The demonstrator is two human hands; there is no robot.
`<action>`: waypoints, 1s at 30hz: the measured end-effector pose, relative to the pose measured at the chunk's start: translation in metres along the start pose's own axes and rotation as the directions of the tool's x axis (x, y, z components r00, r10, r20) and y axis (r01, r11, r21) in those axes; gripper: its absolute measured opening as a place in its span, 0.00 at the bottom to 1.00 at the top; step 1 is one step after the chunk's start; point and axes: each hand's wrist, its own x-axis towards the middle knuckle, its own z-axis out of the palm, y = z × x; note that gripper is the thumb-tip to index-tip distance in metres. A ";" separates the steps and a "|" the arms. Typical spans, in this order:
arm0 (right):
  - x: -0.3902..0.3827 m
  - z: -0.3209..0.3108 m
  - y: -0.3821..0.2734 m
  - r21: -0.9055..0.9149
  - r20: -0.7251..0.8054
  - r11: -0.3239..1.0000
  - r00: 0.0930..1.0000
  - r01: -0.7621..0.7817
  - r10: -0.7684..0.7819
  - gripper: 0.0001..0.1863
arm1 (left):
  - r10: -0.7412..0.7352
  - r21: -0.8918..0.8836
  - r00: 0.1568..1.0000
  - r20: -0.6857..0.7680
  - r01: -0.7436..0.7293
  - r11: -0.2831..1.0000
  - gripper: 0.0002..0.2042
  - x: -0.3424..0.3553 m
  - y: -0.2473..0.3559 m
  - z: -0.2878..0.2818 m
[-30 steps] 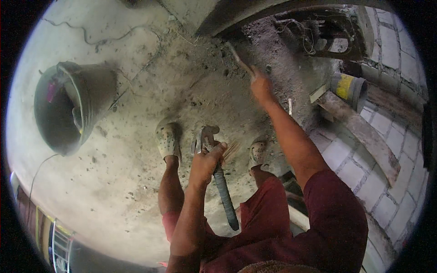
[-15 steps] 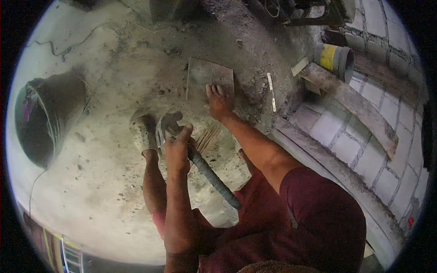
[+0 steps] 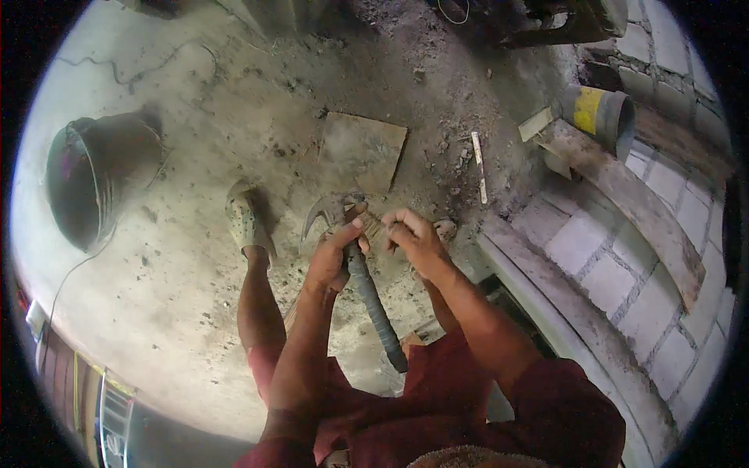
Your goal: The person hammers an edge of a concrete wall, picks up a wooden board, hammers the board into a concrete structure, and then uses a tape measure and pencil to mark the concrete.
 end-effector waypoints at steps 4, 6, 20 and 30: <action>-0.013 0.003 0.005 0.181 0.151 0.979 0.987 -0.089 0.062 0.11 | 0.026 -0.159 0.992 0.121 -0.007 0.987 0.21 -0.003 0.012 0.008; -0.012 0.007 0.004 0.286 0.165 0.948 0.982 -0.141 0.096 0.16 | 0.013 -0.147 0.993 0.115 0.004 0.989 0.20 0.000 0.015 0.009; -0.034 0.036 -0.025 -0.099 0.300 0.922 0.872 -0.375 0.387 0.21 | 0.258 0.413 0.932 -0.255 -0.136 0.900 0.25 -0.014 0.034 -0.005; 0.154 -0.013 -0.027 -0.857 -0.070 0.515 0.982 0.030 -0.174 0.28 | 0.426 0.828 0.905 -0.003 -0.237 0.508 0.16 -0.029 0.047 -0.052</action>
